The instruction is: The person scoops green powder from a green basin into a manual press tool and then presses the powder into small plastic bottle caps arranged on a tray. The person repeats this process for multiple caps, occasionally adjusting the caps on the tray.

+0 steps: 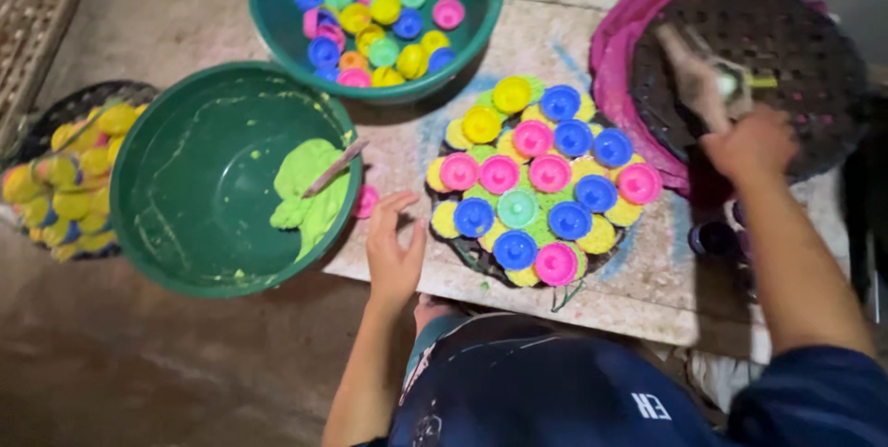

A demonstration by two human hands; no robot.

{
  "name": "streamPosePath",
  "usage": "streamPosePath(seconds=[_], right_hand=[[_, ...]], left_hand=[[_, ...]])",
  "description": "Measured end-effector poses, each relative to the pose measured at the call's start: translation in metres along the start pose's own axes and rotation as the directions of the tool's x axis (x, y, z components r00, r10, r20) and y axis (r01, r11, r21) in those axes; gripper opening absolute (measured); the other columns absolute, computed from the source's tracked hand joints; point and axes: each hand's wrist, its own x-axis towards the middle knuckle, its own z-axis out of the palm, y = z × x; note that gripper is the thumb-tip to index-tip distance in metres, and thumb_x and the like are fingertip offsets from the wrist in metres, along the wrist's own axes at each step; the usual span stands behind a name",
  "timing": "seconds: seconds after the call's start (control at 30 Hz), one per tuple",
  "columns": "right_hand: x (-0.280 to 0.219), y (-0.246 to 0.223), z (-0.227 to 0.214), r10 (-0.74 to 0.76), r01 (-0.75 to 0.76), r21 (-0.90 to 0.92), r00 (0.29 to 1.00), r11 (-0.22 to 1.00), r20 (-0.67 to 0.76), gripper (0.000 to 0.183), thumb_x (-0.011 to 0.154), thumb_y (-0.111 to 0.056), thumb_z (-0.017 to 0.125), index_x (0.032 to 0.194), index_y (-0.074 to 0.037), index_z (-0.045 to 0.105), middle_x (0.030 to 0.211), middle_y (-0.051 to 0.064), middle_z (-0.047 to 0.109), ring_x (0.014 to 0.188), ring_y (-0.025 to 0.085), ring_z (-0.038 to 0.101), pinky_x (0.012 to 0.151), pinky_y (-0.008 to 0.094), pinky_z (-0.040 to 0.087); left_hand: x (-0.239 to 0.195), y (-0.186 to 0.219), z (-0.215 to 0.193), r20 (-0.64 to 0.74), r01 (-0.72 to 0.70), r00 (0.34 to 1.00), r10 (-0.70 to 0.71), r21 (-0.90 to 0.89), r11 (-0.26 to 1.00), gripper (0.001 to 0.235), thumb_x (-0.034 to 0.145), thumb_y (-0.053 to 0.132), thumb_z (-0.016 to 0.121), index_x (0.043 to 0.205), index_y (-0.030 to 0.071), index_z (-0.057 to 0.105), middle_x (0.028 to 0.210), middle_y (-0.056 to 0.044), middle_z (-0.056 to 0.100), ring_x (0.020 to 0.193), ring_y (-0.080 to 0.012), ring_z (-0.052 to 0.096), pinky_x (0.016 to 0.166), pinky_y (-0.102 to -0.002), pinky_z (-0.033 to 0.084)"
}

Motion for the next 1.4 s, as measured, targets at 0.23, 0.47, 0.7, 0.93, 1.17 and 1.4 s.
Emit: streamPosePath(seconds=[0.23,0.47,0.7,0.93,1.17,1.4], right_hand=[[-0.042,0.038,-0.062,-0.422,-0.211,0.962,0.867,0.171,0.265,0.051,0.109,-0.034,0.062,0.145,-0.002,0.046,0.12,0.007,0.063,0.101,0.02,0.063,0.087,0.041,0.051],[-0.171,-0.041,-0.11,-0.633,-0.538,0.76,0.455,0.365,0.626,0.067,0.093,-0.035,0.053,0.15,0.0,0.054,0.129,0.016,0.065,0.107,0.028,0.061,0.089,0.043,0.046],[-0.193,-0.072,-0.15,-0.497,-0.595,0.51,0.204,0.621,0.843,0.065,0.095,-0.057,0.038,0.123,-0.006,0.067,0.104,0.016,0.08,0.095,0.027,0.074,0.088,0.04,0.057],[-0.202,-0.095,-0.145,-0.471,-0.112,0.604,0.521,0.789,0.712,0.083,0.097,-0.069,0.028,0.103,-0.002,0.076,0.085,0.009,0.076,0.076,0.02,0.066,0.072,0.036,0.054],[-0.226,-0.111,-0.148,-0.423,-0.114,0.619,0.634,0.777,0.647,0.073,0.096,-0.063,0.032,0.107,-0.002,0.069,0.081,0.01,0.071,0.075,0.02,0.067,0.068,0.037,0.055],[-0.229,-0.129,-0.15,-0.484,0.106,0.631,0.741,0.769,0.465,0.066,0.1,-0.057,0.035,0.104,0.0,0.066,0.074,0.01,0.065,0.07,0.021,0.061,0.068,0.039,0.051]], left_hand=[[0.027,0.01,0.019,0.226,0.266,0.961,-0.163,-0.571,0.777,0.034,0.1,0.004,0.064,0.134,0.002,0.059,0.136,-0.012,0.058,0.128,-0.0265,0.059,0.114,-0.038,0.048],[0.114,0.031,0.082,0.535,0.574,0.816,0.218,-0.794,-0.199,0.098,0.098,0.069,0.052,0.165,0.005,0.022,0.17,-0.013,0.029,0.16,-0.0279,0.027,0.132,-0.046,0.023],[0.111,0.04,0.11,0.364,0.513,0.857,0.364,-0.664,-0.544,0.062,0.109,0.067,0.047,0.128,0.009,0.056,0.112,-0.006,0.057,0.116,-0.0235,0.056,0.12,-0.045,0.038],[0.121,0.006,0.136,0.405,0.471,0.878,0.256,-0.634,-0.614,0.039,0.106,0.054,0.049,0.105,0.015,0.055,0.094,0.0,0.055,0.095,-0.0191,0.053,0.102,-0.044,0.044],[0.117,-0.004,0.147,0.435,0.516,0.851,0.295,-0.583,-0.628,0.031,0.103,0.047,0.052,0.097,0.017,0.055,0.089,0.002,0.052,0.089,-0.0173,0.051,0.097,-0.039,0.046],[0.139,-0.006,0.147,0.41,0.533,0.846,0.341,-0.652,-0.539,0.028,0.1,0.042,0.051,0.091,0.016,0.053,0.082,0.003,0.05,0.082,-0.0157,0.051,0.091,-0.039,0.051]])
